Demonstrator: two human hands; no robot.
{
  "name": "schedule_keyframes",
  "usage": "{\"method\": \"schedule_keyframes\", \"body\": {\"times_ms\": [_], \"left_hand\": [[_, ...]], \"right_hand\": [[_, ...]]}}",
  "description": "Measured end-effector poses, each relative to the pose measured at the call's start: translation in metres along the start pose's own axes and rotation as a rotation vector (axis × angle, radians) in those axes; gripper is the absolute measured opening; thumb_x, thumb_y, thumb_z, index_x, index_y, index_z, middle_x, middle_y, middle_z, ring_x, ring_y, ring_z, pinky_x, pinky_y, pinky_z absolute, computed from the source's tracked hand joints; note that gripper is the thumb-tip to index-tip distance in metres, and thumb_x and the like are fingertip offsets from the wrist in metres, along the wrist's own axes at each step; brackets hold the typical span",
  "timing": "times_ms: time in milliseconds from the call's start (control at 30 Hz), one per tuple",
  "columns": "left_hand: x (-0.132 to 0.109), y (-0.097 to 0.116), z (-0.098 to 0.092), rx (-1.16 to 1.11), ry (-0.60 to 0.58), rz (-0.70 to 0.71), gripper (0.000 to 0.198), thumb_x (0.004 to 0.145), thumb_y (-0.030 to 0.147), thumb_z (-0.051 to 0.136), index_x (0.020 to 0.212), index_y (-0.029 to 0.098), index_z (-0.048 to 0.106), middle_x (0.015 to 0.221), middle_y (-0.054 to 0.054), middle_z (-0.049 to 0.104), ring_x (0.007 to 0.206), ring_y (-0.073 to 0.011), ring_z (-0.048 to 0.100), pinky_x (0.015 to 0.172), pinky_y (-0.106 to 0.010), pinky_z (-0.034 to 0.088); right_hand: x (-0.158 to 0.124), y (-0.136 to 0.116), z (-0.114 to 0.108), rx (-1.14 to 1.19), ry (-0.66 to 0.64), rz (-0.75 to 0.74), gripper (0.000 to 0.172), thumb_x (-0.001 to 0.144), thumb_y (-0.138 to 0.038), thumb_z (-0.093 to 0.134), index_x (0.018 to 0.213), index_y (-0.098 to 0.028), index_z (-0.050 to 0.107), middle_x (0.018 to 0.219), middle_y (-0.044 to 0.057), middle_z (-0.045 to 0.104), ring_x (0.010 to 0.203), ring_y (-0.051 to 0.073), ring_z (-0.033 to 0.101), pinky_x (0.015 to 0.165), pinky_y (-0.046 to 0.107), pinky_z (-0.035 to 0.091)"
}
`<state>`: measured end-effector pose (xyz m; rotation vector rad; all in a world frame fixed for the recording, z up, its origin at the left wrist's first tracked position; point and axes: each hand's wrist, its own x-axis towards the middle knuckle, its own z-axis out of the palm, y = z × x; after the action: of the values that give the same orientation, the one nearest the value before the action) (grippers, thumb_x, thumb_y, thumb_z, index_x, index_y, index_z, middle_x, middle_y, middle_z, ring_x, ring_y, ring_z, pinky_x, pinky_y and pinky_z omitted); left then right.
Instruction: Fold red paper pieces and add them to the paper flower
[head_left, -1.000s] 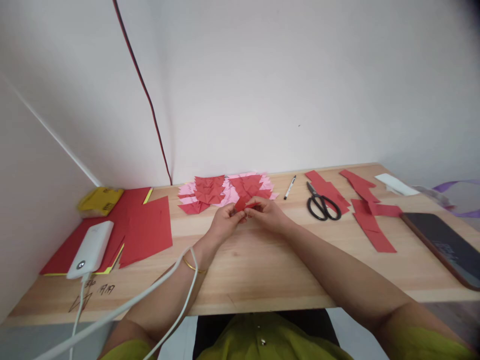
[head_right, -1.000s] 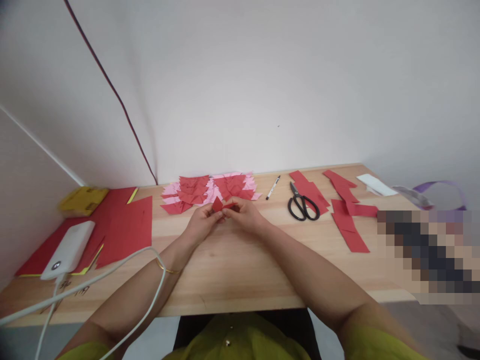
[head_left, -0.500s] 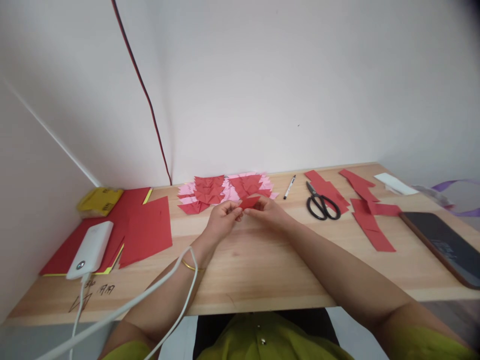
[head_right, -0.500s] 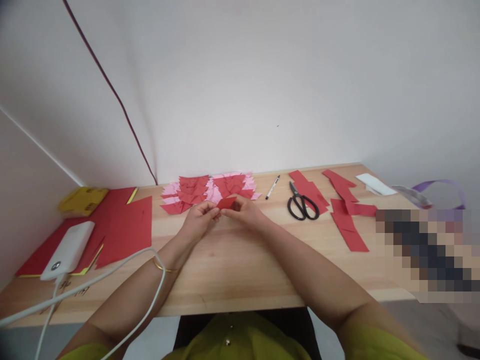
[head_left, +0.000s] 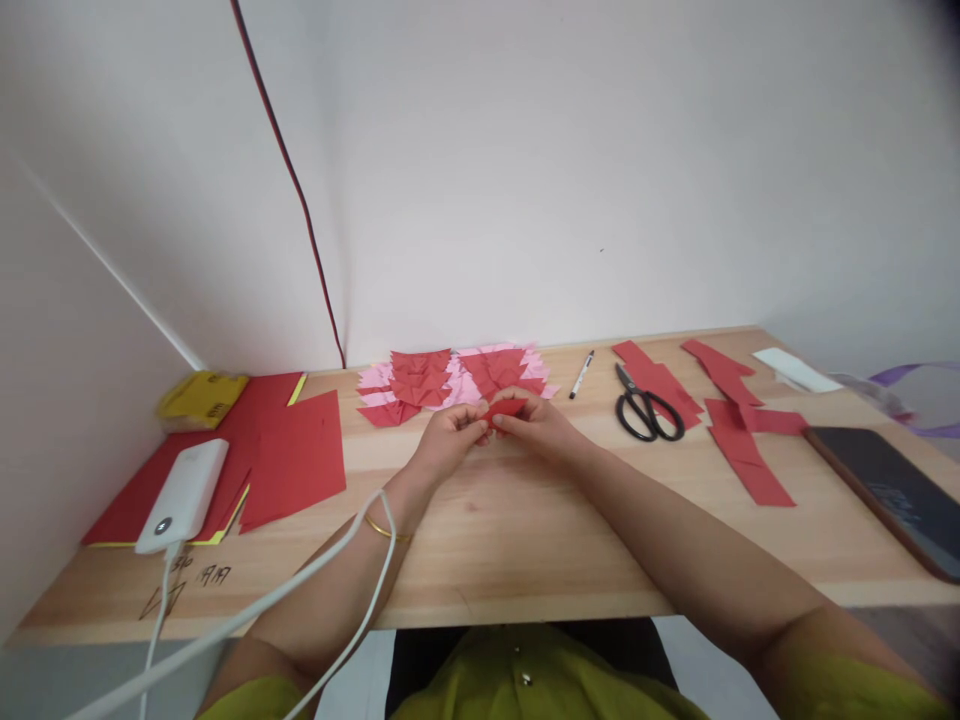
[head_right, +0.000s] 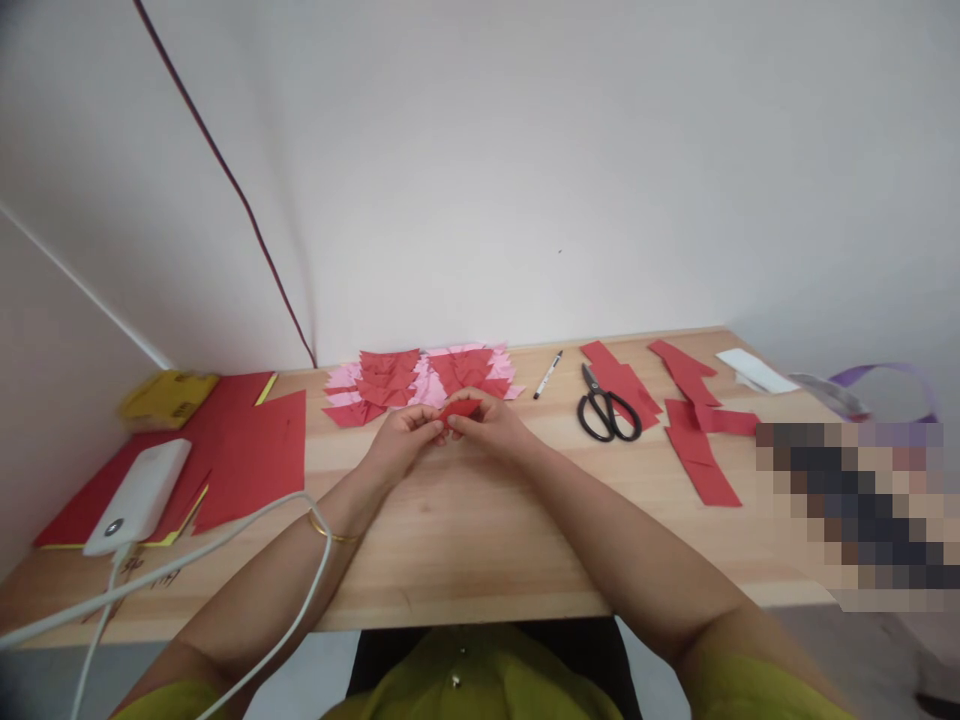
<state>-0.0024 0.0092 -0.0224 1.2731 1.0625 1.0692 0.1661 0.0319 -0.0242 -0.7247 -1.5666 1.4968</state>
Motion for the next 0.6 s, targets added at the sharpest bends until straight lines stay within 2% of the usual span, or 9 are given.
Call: {"method": "schedule_keyframes", "body": {"times_ms": [100, 200, 333, 433, 600], "left_hand": [[-0.0005, 0.0009, 0.0002, 0.054, 0.022, -0.003, 0.012, 0.067, 0.023, 0.064, 0.068, 0.013, 0.06, 0.063, -0.001, 0.062, 0.056, -0.0086, 0.054, 0.058, -0.021, 0.042], [-0.0007, 0.0015, 0.001, 0.085, 0.015, 0.0, 0.004, 0.066, 0.017, 0.061, 0.067, 0.013, 0.06, 0.059, 0.0, 0.061, 0.054, -0.0083, 0.053, 0.055, -0.02, 0.04], [-0.0009, 0.002, 0.0031, -0.029, -0.001, -0.03, 0.009, 0.065, 0.015, 0.058, 0.072, 0.013, 0.062, 0.061, 0.0, 0.063, 0.053, -0.0087, 0.055, 0.055, -0.021, 0.043], [-0.0009, 0.0015, 0.003, -0.1, -0.027, -0.06, 0.012, 0.065, 0.018, 0.06, 0.074, 0.012, 0.064, 0.065, -0.002, 0.065, 0.056, -0.0102, 0.058, 0.059, -0.023, 0.045], [-0.0005, 0.0002, 0.0004, -0.154, -0.069, -0.074, 0.023, 0.07, 0.033, 0.066, 0.073, 0.01, 0.064, 0.066, -0.005, 0.065, 0.056, -0.0113, 0.058, 0.059, -0.025, 0.046]], "right_hand": [[-0.0013, 0.0015, -0.0005, -0.038, -0.025, -0.025, 0.026, 0.075, -0.035, 0.065, 0.096, -0.02, 0.06, 0.085, 0.002, 0.065, 0.073, 0.013, 0.059, 0.07, 0.028, 0.047], [-0.0021, 0.0036, 0.0006, -0.01, -0.059, -0.049, 0.021, 0.077, -0.033, 0.064, 0.091, -0.019, 0.06, 0.087, 0.003, 0.065, 0.075, 0.014, 0.06, 0.072, 0.029, 0.047], [-0.0021, 0.0036, 0.0028, 0.088, -0.084, -0.064, 0.014, 0.079, -0.031, 0.062, 0.083, -0.018, 0.057, 0.081, 0.002, 0.064, 0.074, 0.013, 0.06, 0.073, 0.03, 0.047], [-0.0018, 0.0009, 0.0022, 0.137, -0.108, -0.056, 0.014, 0.079, -0.03, 0.063, 0.08, -0.018, 0.055, 0.078, 0.001, 0.063, 0.073, 0.013, 0.059, 0.073, 0.029, 0.046], [-0.0018, -0.0038, -0.0012, 0.133, -0.175, -0.057, 0.013, 0.079, -0.028, 0.063, 0.08, -0.018, 0.056, 0.077, 0.001, 0.062, 0.074, 0.012, 0.059, 0.074, 0.03, 0.046]]}}
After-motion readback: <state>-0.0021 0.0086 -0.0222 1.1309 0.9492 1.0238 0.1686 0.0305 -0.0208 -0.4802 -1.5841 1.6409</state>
